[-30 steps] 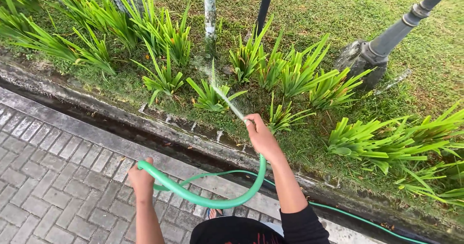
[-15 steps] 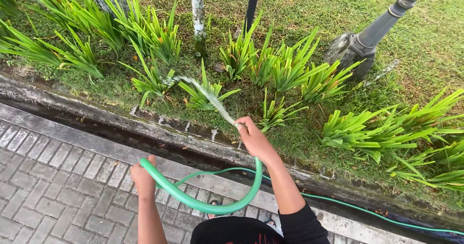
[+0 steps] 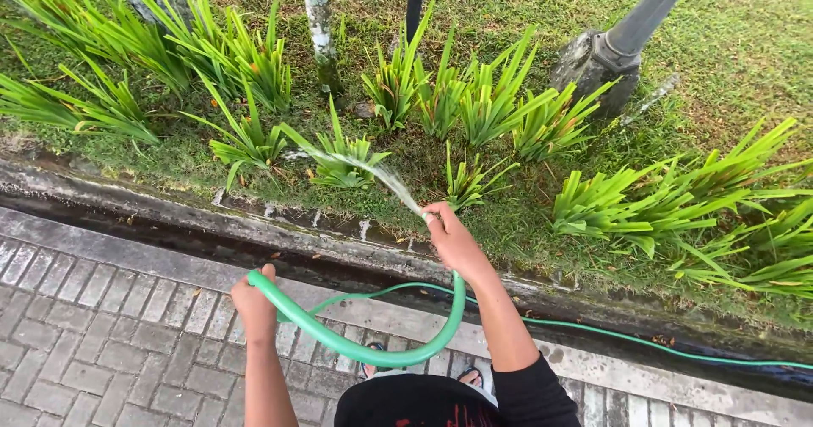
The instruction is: The person waters a row of plants in a garden bed by directing a stream of water from a green hose held in both hands.
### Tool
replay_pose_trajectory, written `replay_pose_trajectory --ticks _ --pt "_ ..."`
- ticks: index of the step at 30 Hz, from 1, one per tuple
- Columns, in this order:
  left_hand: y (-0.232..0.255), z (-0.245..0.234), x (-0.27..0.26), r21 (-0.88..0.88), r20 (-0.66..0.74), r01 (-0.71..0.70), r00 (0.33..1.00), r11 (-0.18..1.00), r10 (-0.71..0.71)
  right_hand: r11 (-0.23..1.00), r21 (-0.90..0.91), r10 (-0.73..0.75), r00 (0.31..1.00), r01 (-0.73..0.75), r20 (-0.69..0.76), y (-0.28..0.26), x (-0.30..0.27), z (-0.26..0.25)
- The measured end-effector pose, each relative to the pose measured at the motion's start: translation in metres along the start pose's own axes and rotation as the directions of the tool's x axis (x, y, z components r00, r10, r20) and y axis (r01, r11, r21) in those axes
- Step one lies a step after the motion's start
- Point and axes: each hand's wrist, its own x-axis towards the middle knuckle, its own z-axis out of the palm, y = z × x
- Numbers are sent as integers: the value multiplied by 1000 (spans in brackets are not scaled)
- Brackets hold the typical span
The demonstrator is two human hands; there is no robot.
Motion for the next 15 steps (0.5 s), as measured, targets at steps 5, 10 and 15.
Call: replay_pose_trajectory --ticks 5,10,15 --pt "-6 13 2 49 13 -9 1000 999 9 990 20 139 988 -140 60 6 -7 -22" --pt "5 25 -3 120 3 12 1000 993 -12 978 -91 188 982 -187 6 21 -6 -42" --pt "28 35 -7 214 -13 47 999 976 -46 967 -89 243 970 -239 28 36 -8 -53"
